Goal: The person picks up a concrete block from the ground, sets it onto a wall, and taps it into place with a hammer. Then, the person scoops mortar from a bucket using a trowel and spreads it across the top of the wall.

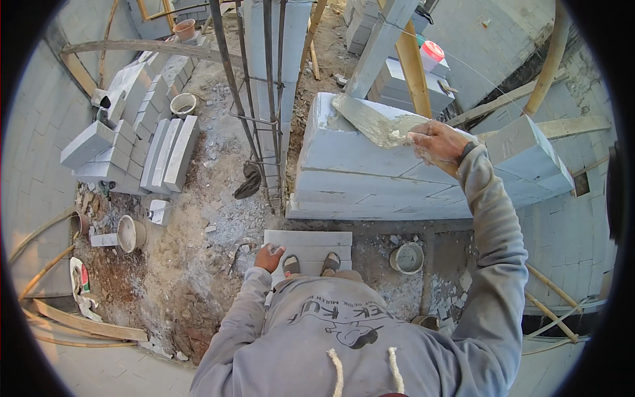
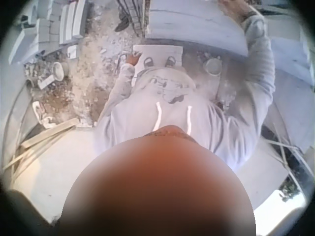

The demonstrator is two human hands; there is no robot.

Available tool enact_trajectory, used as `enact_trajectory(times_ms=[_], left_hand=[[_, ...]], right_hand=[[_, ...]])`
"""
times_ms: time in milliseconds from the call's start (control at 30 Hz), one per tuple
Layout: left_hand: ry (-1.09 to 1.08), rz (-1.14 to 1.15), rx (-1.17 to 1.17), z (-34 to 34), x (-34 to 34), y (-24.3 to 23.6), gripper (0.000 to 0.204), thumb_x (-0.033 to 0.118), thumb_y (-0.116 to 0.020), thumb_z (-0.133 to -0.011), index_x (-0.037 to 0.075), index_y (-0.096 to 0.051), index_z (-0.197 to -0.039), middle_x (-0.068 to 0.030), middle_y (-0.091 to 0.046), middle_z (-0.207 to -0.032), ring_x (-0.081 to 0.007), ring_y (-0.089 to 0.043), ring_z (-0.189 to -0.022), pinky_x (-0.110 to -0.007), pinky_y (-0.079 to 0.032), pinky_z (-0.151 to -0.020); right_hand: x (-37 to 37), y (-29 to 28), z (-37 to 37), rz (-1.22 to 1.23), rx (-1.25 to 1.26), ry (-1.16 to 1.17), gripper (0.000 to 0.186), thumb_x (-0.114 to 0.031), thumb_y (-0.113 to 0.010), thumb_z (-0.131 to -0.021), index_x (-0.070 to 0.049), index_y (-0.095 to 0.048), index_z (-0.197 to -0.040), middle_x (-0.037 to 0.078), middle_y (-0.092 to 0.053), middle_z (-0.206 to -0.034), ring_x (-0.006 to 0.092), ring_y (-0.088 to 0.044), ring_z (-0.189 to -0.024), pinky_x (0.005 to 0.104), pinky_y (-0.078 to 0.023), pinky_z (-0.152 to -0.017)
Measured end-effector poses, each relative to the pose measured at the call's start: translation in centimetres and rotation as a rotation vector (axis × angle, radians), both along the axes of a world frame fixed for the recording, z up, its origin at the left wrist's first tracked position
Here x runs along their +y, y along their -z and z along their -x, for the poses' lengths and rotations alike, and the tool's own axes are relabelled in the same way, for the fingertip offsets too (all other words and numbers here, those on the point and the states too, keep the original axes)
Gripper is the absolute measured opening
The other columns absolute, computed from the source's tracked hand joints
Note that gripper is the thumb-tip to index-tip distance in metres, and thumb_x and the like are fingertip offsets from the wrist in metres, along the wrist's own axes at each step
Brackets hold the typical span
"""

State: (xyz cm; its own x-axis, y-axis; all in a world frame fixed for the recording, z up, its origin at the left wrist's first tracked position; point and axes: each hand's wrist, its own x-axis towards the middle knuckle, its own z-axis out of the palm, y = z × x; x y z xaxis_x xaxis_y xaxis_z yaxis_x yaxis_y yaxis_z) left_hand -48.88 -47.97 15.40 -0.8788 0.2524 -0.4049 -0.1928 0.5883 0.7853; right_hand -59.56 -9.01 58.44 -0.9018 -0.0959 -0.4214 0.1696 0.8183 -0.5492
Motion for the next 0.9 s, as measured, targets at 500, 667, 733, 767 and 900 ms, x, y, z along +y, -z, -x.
enact_trajectory(times_ms=[500,667,733,767,900], left_hand=[[-0.014,-0.028,-0.103,3.9,0.4,-0.4,0.048,0.044,-0.062,-0.081,0.003,-0.067,-0.105,-0.0197,-0.068,-0.096,-0.0325,-0.064,-0.093,-0.039,-0.048,-0.083],[0.040,0.040,-0.026,4.2,1.5,0.2,0.046,0.044,-0.062,-0.081,0.005,-0.067,-0.104,-0.0198,-0.067,-0.097,-0.0326,-0.064,-0.094,-0.039,-0.047,-0.083],[0.059,-0.034,-0.115,4.0,1.2,0.4,0.047,0.044,-0.062,-0.081,0.004,-0.067,-0.104,-0.0199,-0.067,-0.098,-0.0326,-0.064,-0.096,-0.038,-0.047,-0.085],[0.075,-0.031,-0.112,3.9,1.0,0.7,0.047,0.044,-0.062,-0.081,0.004,-0.067,-0.104,-0.0199,-0.067,-0.098,-0.0326,-0.064,-0.096,-0.038,-0.047,-0.085],[0.115,0.047,-0.039,3.1,-0.2,1.6,0.040,0.038,-0.062,-0.083,0.002,-0.068,-0.098,-0.0085,-0.067,-0.081,-0.0172,-0.063,-0.075,-0.031,-0.048,-0.071]], right_hand=[[-3.0,2.1,-1.5,-0.400,0.345,-0.247,0.030,-0.024,-0.049,-0.093,0.001,-0.057,-0.079,0.017,-0.058,-0.062,0.0319,-0.060,-0.057,0.0416,-0.049,-0.057],[-3.3,3.5,-4.8,-0.616,0.444,0.003,0.026,-0.022,-0.050,-0.091,0.000,-0.058,-0.080,0.022,-0.061,-0.070,0.0413,-0.060,-0.070,0.0487,-0.048,-0.066],[-1.9,4.0,-5.8,-0.627,0.459,0.054,0.026,-0.022,-0.050,-0.091,0.000,-0.058,-0.080,0.022,-0.061,-0.070,0.0412,-0.061,-0.071,0.0489,-0.048,-0.066],[-1.4,4.1,-6.2,-0.635,0.476,0.091,0.026,-0.022,-0.050,-0.091,0.000,-0.058,-0.080,0.023,-0.062,-0.071,0.0412,-0.061,-0.072,0.0490,-0.048,-0.066],[0.0,4.0,-6.6,-0.693,0.410,0.198,0.026,-0.023,-0.051,-0.090,0.000,-0.059,-0.081,0.023,-0.062,-0.074,0.0410,-0.061,-0.073,0.0492,-0.048,-0.067]])
